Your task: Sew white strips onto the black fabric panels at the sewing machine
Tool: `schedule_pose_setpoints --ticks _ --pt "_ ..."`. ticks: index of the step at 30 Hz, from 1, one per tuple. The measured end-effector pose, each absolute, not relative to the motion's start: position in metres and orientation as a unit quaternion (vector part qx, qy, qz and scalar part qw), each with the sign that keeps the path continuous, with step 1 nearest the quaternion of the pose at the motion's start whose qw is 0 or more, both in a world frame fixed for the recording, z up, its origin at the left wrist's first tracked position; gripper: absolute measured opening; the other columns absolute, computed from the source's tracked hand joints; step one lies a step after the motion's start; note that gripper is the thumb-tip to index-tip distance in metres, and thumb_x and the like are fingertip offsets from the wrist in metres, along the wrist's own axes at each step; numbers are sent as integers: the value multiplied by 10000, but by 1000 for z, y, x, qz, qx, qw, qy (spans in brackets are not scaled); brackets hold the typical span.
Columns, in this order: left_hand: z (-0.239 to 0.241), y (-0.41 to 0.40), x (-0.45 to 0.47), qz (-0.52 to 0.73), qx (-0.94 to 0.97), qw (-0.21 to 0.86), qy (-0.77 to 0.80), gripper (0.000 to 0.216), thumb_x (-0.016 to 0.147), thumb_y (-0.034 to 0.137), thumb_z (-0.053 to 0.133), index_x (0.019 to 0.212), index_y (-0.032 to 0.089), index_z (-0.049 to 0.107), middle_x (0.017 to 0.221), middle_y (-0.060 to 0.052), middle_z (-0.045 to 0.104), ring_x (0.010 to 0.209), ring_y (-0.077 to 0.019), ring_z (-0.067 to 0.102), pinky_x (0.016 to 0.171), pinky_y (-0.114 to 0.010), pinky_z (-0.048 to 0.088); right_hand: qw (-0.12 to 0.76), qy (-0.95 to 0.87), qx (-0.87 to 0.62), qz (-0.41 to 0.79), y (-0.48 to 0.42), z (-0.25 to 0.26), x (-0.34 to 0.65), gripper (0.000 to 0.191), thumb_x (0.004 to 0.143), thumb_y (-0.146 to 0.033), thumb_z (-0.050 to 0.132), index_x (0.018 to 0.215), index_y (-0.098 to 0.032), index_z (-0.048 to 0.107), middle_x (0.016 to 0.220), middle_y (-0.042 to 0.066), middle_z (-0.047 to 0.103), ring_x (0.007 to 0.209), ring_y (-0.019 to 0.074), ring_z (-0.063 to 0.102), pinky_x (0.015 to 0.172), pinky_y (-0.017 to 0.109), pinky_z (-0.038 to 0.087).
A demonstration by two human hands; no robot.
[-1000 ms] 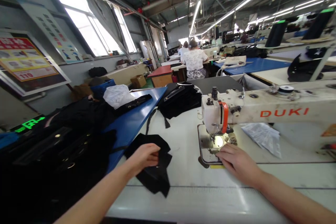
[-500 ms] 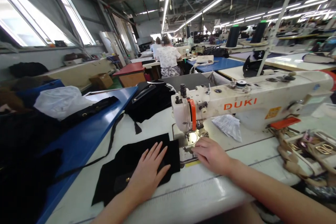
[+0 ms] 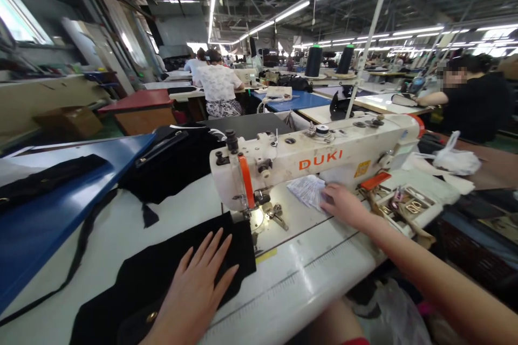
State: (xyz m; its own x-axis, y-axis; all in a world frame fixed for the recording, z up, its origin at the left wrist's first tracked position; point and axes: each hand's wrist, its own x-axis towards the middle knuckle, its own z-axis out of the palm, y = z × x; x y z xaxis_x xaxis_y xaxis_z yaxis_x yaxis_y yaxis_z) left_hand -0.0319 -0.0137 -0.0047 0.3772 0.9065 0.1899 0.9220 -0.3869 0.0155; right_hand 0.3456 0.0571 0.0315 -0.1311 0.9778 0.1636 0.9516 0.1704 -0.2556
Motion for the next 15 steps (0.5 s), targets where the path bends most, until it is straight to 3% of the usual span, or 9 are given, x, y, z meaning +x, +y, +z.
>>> schedule_pose_setpoints --ticks 2,6,10,13,15 --pt "-4 -10 -30 -81 -828 43 -553 587 893 520 417 1421 263 440 1484 -63 425 1372 -300 382 1081 -510 338 114 -752 -647 58 59 34 345 88 851 -197 610 871 -153 684 941 87 647 897 207 587 758 272 429" --pt "-3 -9 -29 -76 -826 42 -557 591 894 520 406 1419 252 443 1484 -72 425 1370 -304 384 1078 -531 337 113 -731 -671 51 61 31 337 154 875 -139 545 774 -160 660 863 80 640 810 198 583 659 262 386" --pt "-4 -10 -31 -82 -827 52 -554 581 899 517 391 1406 245 464 1483 -80 427 1358 -306 403 1071 -531 348 122 -727 -674 49 63 26 338 129 876 -120 527 832 -135 648 897 106 629 841 208 577 682 269 390" --pt "-6 -9 -34 -94 -829 63 -548 590 892 529 389 1393 232 484 1479 -90 434 1351 -309 413 1077 -522 345 131 -740 -657 60 63 27 345 152 829 -157 621 975 -119 640 1008 110 616 852 188 578 734 261 407" --pt "-6 -9 -35 -101 -829 67 -546 593 889 533 386 1387 228 493 1478 -91 438 1354 -311 408 1082 -518 341 133 -751 -644 69 63 28 348 164 803 -168 661 962 -130 648 997 92 616 848 180 577 744 252 407"
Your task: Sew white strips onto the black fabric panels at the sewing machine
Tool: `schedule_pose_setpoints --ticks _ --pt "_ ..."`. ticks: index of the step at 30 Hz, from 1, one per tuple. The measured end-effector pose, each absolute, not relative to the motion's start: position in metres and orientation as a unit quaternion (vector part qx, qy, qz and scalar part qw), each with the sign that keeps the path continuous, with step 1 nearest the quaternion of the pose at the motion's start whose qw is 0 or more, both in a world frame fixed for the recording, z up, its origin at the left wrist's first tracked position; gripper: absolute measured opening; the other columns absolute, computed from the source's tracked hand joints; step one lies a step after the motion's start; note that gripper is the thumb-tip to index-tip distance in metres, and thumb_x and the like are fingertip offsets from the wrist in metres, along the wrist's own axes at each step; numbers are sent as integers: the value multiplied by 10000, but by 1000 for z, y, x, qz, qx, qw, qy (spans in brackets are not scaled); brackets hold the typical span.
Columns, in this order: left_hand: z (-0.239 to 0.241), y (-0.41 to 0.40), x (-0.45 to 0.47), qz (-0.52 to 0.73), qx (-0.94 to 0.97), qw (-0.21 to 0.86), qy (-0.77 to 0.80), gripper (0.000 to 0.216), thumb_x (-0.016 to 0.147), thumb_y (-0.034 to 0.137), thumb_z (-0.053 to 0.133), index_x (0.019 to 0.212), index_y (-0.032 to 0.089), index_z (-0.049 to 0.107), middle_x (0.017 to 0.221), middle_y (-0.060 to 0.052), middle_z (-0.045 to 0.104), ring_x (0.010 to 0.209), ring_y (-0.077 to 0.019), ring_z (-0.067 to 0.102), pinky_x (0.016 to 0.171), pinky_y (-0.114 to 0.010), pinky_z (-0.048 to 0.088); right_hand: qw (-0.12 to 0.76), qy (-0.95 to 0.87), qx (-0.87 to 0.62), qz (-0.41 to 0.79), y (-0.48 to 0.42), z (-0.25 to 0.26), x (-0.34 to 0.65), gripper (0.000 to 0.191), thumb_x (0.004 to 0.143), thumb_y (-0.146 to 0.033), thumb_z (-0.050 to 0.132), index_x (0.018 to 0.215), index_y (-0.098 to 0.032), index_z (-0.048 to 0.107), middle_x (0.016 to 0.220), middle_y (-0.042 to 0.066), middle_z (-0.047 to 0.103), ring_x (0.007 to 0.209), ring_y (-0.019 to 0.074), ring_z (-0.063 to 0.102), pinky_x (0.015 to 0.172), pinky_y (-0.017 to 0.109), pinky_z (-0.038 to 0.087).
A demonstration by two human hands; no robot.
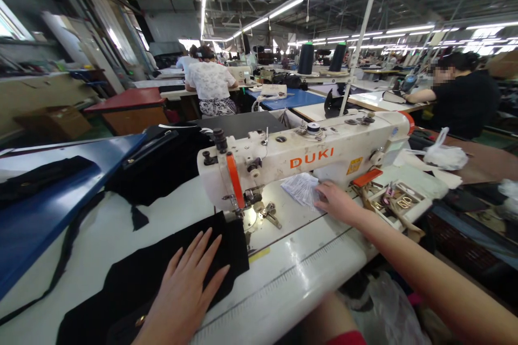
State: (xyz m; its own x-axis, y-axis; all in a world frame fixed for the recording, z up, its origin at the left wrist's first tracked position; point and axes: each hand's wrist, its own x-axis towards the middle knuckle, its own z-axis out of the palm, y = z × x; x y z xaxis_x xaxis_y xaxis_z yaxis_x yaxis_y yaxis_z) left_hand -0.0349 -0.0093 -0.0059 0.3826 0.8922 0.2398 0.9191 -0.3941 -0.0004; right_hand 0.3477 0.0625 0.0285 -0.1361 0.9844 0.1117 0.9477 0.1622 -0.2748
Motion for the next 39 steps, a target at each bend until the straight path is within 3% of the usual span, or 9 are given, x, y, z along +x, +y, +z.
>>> schedule_pose_setpoints --ticks 2,5,12,17,20,22,30,34,39 --pt "-6 -9 -35 -107 -828 65 -547 587 888 531 386 1374 226 509 1474 -89 446 1352 -314 410 1082 -518 343 136 -753 -639 74 61 29 348 44 812 -141 637 849 -150 659 900 62 624 805 170 574 711 242 397" --pt "-5 -9 -36 -114 -828 59 -545 568 892 520 381 1347 218 540 1472 -91 449 1345 -322 418 1074 -529 356 149 -741 -651 71 60 26 346 132 846 -99 567 759 -156 648 820 51 625 740 162 571 646 239 371" --pt "13 -20 -31 -180 -823 8 -539 531 877 525 424 1303 246 578 1474 -65 449 1367 -301 391 1102 -528 337 230 -710 -664 44 52 36 343 144 886 -126 534 828 -166 660 869 58 645 795 174 592 700 250 410" --pt "39 -43 11 -280 -705 -307 -575 505 832 582 485 1221 295 632 1348 -32 589 1266 -273 519 1081 -440 401 377 -746 -533 127 9 59 296 123 865 -157 558 791 -197 647 774 14 643 737 160 599 700 249 444" --pt "46 -51 41 -325 -534 -565 -539 551 784 632 527 1144 240 671 1155 -71 700 1127 -272 620 1007 -399 472 369 -791 -453 180 -23 56 249 114 855 -149 564 794 -211 638 777 7 636 780 155 595 712 241 444" --pt "47 -54 51 -355 -434 -645 -519 543 734 620 603 1067 201 692 1069 -86 720 1059 -266 644 963 -380 492 352 -804 -432 208 -38 48 221 111 858 -148 569 795 -213 633 798 12 639 793 156 586 714 243 447" --pt "46 -43 15 -329 -417 -589 -609 373 672 516 678 804 167 695 764 -36 692 753 -190 633 705 -292 494 372 -782 -386 317 -34 40 189 91 858 -147 603 869 -203 674 878 19 661 868 153 599 797 261 457" --pt "58 -30 1 -280 -475 -561 -618 366 657 508 657 745 154 681 687 -37 671 659 -180 627 660 -299 484 381 -686 -453 424 -14 45 190 176 811 -193 653 986 -179 649 922 34 655 799 141 613 710 255 481" --pt "66 -18 -4 -227 -563 -499 -618 309 746 442 570 780 157 686 634 -18 657 642 -185 632 649 -302 497 306 -595 -439 599 8 32 180 62 791 -208 666 767 -154 646 611 -29 616 592 108 608 583 216 474"
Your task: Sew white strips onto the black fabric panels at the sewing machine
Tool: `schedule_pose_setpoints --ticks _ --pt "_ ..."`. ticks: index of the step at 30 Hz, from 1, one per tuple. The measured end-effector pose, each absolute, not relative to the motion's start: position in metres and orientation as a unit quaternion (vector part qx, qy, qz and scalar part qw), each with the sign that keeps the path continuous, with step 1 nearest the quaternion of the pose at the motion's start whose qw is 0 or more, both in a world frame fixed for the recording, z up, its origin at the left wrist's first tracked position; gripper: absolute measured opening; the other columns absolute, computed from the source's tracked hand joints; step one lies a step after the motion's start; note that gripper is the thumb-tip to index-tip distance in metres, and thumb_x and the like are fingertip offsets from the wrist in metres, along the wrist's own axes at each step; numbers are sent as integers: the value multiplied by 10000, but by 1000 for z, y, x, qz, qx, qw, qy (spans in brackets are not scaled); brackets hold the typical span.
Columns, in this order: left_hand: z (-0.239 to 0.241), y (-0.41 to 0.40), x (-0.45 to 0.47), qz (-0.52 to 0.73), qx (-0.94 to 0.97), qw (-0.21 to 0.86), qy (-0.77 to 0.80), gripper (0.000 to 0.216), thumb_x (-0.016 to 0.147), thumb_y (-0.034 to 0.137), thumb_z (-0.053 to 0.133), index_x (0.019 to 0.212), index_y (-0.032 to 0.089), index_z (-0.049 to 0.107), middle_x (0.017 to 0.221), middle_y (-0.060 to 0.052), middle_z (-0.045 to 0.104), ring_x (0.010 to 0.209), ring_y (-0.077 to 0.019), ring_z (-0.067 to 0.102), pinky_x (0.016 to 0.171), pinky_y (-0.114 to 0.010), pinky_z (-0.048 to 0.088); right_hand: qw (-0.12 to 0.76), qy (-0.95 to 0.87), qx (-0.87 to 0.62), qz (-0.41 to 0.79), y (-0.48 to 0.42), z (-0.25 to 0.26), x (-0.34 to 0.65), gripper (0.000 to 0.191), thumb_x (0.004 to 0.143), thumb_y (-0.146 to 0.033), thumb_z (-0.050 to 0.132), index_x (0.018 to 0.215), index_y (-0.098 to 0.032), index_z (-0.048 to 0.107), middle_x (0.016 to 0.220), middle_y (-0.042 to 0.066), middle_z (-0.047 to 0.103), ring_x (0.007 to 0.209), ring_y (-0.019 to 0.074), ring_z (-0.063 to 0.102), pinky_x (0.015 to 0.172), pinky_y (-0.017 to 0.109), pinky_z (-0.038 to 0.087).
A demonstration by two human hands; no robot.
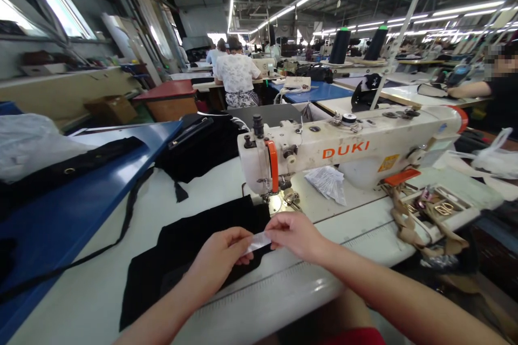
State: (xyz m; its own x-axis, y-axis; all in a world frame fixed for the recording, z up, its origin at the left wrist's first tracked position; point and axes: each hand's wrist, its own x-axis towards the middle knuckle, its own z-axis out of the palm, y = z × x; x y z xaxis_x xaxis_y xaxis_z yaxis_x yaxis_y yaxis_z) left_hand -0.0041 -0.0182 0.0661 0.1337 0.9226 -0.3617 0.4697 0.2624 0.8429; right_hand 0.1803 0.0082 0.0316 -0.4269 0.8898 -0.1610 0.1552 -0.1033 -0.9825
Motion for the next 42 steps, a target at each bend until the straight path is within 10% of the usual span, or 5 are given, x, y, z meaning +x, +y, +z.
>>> schedule_pose_setpoints --ticks 7,12,17,25,42 --pt "46 -16 -14 267 821 39 503 281 860 299 532 1074 170 661 1074 -93 700 1001 -257 646 890 -432 508 289 -509 -442 679 26 18 173 184 786 -298 704 742 -140 621 598 -21 630 506 82 602 537 203 515" --pt "38 -11 -11 239 904 -184 304 247 920 100 448 986 155 680 986 -64 720 999 -212 637 1006 -433 445 277 -536 -440 665 35 21 174 151 806 -266 696 758 -135 638 639 11 660 537 92 610 559 216 534" --pt "30 4 -10 241 904 -192 298 242 927 86 439 960 128 675 929 -73 709 929 -205 637 930 -398 505 310 -591 -472 575 33 25 182 89 872 -189 600 849 -146 674 783 43 683 706 135 641 719 286 537" --pt "10 9 -18 244 886 -132 372 279 947 111 386 891 113 659 875 -87 690 844 -195 627 772 -333 558 239 -923 -290 78 -8 7 202 192 925 -203 538 1058 -135 658 1167 111 644 1091 223 548 980 361 441" --pt "9 11 -2 192 905 -166 341 295 905 43 374 959 111 656 928 -101 698 891 -221 647 811 -365 568 204 -937 -278 53 -7 4 202 219 957 -161 469 1085 -115 640 1170 129 643 1123 215 533 998 360 418"
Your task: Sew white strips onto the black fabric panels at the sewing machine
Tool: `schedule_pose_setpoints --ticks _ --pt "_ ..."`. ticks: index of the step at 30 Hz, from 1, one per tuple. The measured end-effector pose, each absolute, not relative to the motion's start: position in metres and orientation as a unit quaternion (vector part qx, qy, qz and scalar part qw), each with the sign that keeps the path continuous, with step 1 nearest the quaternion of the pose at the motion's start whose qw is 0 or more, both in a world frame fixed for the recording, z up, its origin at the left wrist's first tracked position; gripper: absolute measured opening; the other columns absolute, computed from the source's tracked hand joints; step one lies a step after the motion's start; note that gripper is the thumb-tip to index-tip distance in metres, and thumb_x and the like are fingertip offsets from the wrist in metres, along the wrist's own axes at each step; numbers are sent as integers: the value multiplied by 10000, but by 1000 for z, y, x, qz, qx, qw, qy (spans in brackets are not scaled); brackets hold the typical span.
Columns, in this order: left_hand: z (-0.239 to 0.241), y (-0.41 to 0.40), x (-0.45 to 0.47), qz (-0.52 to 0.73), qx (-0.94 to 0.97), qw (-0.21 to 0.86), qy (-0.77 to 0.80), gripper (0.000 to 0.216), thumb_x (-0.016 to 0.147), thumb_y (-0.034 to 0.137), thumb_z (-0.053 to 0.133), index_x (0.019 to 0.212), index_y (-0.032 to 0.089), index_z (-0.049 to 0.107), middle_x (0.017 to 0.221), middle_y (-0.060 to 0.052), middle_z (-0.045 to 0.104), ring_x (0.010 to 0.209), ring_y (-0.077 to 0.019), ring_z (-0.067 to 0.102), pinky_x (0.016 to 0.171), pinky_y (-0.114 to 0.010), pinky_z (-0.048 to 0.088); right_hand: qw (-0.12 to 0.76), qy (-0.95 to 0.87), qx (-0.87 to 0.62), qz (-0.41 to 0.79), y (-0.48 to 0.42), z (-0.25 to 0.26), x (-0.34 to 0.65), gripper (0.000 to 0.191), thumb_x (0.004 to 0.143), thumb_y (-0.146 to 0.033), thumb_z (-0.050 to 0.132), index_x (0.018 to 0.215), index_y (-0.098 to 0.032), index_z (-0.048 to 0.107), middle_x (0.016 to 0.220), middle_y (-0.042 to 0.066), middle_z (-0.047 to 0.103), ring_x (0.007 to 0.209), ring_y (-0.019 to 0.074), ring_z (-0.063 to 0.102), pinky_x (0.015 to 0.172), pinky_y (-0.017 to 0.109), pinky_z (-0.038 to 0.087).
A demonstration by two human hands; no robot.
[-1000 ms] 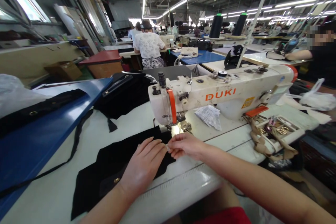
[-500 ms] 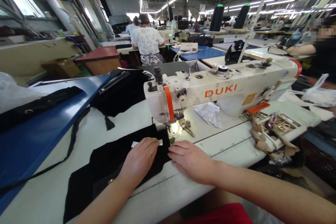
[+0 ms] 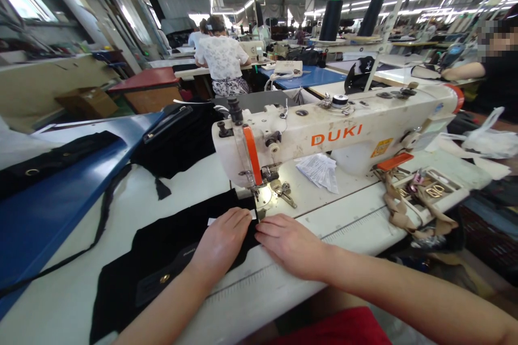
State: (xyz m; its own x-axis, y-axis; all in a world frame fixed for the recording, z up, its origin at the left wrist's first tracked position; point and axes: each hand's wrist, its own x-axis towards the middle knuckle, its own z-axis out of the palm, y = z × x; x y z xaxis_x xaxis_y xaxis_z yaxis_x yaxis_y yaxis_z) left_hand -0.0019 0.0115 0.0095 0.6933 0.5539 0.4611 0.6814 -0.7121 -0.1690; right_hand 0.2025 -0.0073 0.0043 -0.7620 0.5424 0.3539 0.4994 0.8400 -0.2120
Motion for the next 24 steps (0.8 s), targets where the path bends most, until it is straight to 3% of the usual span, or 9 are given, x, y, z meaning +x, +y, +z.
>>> schedule_pose_setpoints --ticks 24 --pt "5 9 -9 -153 -915 165 -334 346 880 19 359 1062 81 647 1038 -141 705 985 -248 655 858 -388 554 204 -939 -271 58 -6 6 203 219 960 -150 447 1080 -120 628 1133 113 642 1110 214 521 977 339 424"
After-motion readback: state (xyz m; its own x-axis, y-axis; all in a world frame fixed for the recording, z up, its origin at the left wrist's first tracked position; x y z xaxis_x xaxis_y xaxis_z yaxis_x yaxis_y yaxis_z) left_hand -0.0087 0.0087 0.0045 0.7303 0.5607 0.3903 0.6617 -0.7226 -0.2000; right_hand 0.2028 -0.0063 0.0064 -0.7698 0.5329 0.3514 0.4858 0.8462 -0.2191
